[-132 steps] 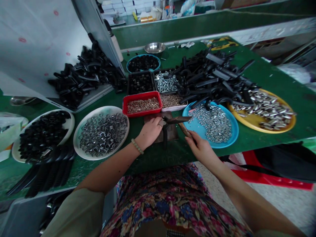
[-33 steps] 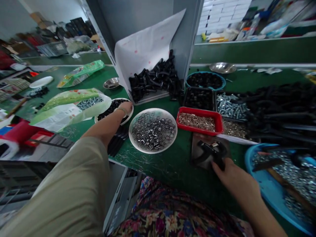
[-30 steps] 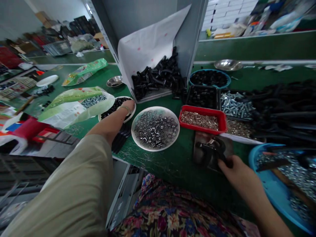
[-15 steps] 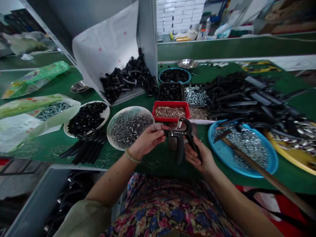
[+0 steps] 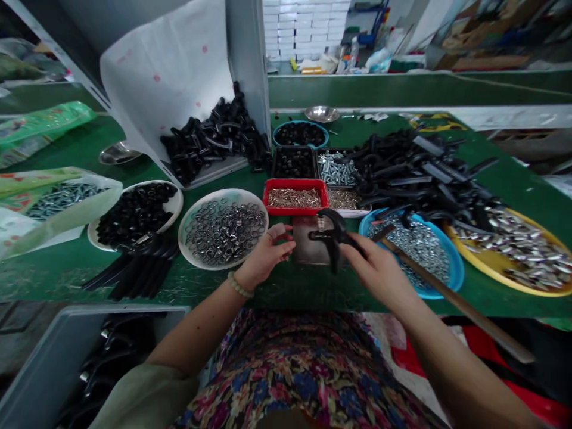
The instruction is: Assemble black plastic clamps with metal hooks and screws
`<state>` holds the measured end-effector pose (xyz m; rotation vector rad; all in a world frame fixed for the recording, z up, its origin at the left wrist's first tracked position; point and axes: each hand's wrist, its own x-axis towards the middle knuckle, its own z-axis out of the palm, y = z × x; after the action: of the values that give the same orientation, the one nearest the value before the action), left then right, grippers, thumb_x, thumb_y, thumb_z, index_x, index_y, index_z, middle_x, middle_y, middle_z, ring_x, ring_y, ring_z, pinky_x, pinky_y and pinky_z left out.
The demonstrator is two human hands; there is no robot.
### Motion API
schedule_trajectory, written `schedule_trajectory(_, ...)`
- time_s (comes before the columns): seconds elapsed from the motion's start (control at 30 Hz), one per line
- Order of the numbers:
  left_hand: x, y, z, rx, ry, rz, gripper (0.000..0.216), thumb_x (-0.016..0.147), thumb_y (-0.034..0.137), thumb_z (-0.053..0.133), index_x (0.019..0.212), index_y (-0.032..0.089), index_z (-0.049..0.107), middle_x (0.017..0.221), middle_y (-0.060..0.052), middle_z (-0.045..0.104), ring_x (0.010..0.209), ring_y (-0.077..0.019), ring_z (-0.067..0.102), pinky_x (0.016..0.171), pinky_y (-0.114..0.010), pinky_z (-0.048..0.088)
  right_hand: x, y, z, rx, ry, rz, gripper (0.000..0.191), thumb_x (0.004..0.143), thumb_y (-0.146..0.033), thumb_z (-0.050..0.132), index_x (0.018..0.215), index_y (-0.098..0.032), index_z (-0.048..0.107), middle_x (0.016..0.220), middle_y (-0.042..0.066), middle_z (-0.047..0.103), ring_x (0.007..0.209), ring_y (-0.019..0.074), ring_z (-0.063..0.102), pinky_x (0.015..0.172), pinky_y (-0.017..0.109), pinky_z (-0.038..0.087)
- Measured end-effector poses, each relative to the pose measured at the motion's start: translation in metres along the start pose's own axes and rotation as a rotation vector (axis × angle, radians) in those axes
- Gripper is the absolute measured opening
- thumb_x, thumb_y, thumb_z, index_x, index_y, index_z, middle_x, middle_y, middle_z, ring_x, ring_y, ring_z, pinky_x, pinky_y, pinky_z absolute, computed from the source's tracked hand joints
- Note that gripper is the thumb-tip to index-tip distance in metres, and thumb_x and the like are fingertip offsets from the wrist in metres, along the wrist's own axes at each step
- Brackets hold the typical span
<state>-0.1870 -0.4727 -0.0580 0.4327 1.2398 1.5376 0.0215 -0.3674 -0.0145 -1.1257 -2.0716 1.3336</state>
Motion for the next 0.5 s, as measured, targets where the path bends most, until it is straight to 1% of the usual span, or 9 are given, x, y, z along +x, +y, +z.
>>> schedule_trajectory(0.07,-0.008,-0.011,-0.004,0.105,0.011,0.043,0.034,0.073,0.025,0.076,0.104,0.020,0.063,0.089,0.001,0.063,0.067,-0.0064,0.060,0.060,-0.017,0.047,-0.004,0.007,-0.012,-0.371,0.146,-0.142,0.043,0.083,-0.050,0.055,0.113,-0.021,0.063,0.077,0.008,0.069,0.055,0.0206,0.061,0.049,0.030,0.045)
schedule_trajectory(0.1,-0.013,-0.018,-0.004,0.149,-0.031,0.031,0.029,0.076,0.029,0.072,0.102,0.018,0.063,0.087,0.000,0.064,0.069,-0.0082,0.061,0.063,-0.019,0.048,-0.004,0.013,-0.015,-0.490,0.149,-0.171,0.044,0.083,-0.050,0.053,0.113,-0.019,0.064,0.079,0.011,0.070,0.057,0.0236,0.063,0.052,0.033,0.047)
schedule_trajectory(0.17,-0.023,-0.030,-0.003,0.243,-0.151,-0.012,0.024,0.082,0.032,0.066,0.098,0.015,0.065,0.086,-0.004,0.065,0.076,-0.0124,0.063,0.070,-0.024,0.049,0.000,0.025,-0.013,-0.593,0.059,-0.168,0.043,0.081,-0.051,0.052,0.105,-0.019,0.066,0.070,0.010,0.068,0.054,0.0261,0.063,0.050,0.035,0.046)
schedule_trajectory(0.23,-0.034,-0.035,0.000,0.319,-0.219,0.018,0.026,0.084,0.032,0.062,0.103,0.014,0.065,0.094,-0.007,0.067,0.088,-0.0163,0.063,0.080,-0.029,0.050,0.005,0.023,0.003,-0.484,-0.066,-0.122,0.042,0.082,-0.054,0.052,0.103,-0.020,0.065,0.059,0.005,0.063,0.046,0.0230,0.058,0.044,0.032,0.044)
schedule_trajectory(0.3,-0.049,-0.025,-0.004,0.334,-0.181,0.141,0.032,0.087,0.034,0.060,0.113,0.016,0.063,0.104,-0.008,0.066,0.095,-0.0177,0.062,0.088,-0.031,0.049,0.005,0.001,0.034,-0.195,-0.183,-0.057,0.042,0.086,-0.057,0.049,0.105,-0.021,0.060,0.054,-0.001,0.057,0.039,0.0173,0.051,0.038,0.028,0.039)
schedule_trajectory(0.37,-0.072,0.001,-0.020,0.320,-0.032,0.269,0.036,0.090,0.039,0.056,0.119,0.017,0.060,0.105,-0.008,0.066,0.091,-0.0171,0.061,0.087,-0.031,0.050,0.004,-0.036,0.077,0.134,-0.331,-0.026,0.044,0.089,-0.062,0.043,0.102,-0.022,0.055,0.053,-0.005,0.053,0.035,0.0132,0.046,0.034,0.025,0.036)
schedule_trajectory(0.4,-0.087,0.019,-0.035,0.323,0.087,0.321,0.037,0.090,0.041,0.054,0.118,0.018,0.060,0.102,-0.007,0.067,0.086,-0.0162,0.061,0.082,-0.030,0.051,0.003,-0.057,0.102,0.263,-0.413,-0.059,0.044,0.090,-0.063,0.041,0.098,-0.022,0.053,0.055,-0.005,0.054,0.037,0.0125,0.048,0.036,0.024,0.038)
schedule_trajectory(0.43,-0.104,0.039,-0.055,0.363,0.197,0.355,0.037,0.090,0.042,0.055,0.116,0.017,0.061,0.099,-0.007,0.067,0.081,-0.0153,0.060,0.078,-0.028,0.051,0.004,-0.078,0.129,0.336,-0.546,-0.105,0.043,0.091,-0.063,0.040,0.098,-0.022,0.052,0.058,-0.003,0.057,0.043,0.0130,0.054,0.042,0.025,0.044)
schedule_trajectory(0.5,-0.137,0.079,-0.104,0.451,0.354,0.392,0.037,0.085,0.045,0.062,0.108,0.016,0.064,0.093,-0.005,0.067,0.075,-0.0138,0.058,0.070,-0.025,0.050,0.011,-0.115,0.186,0.414,-0.776,-0.195,0.043,0.091,-0.064,0.042,0.096,-0.022,0.053,0.067,-0.001,0.063,0.056,0.0146,0.062,0.052,0.026,0.051)
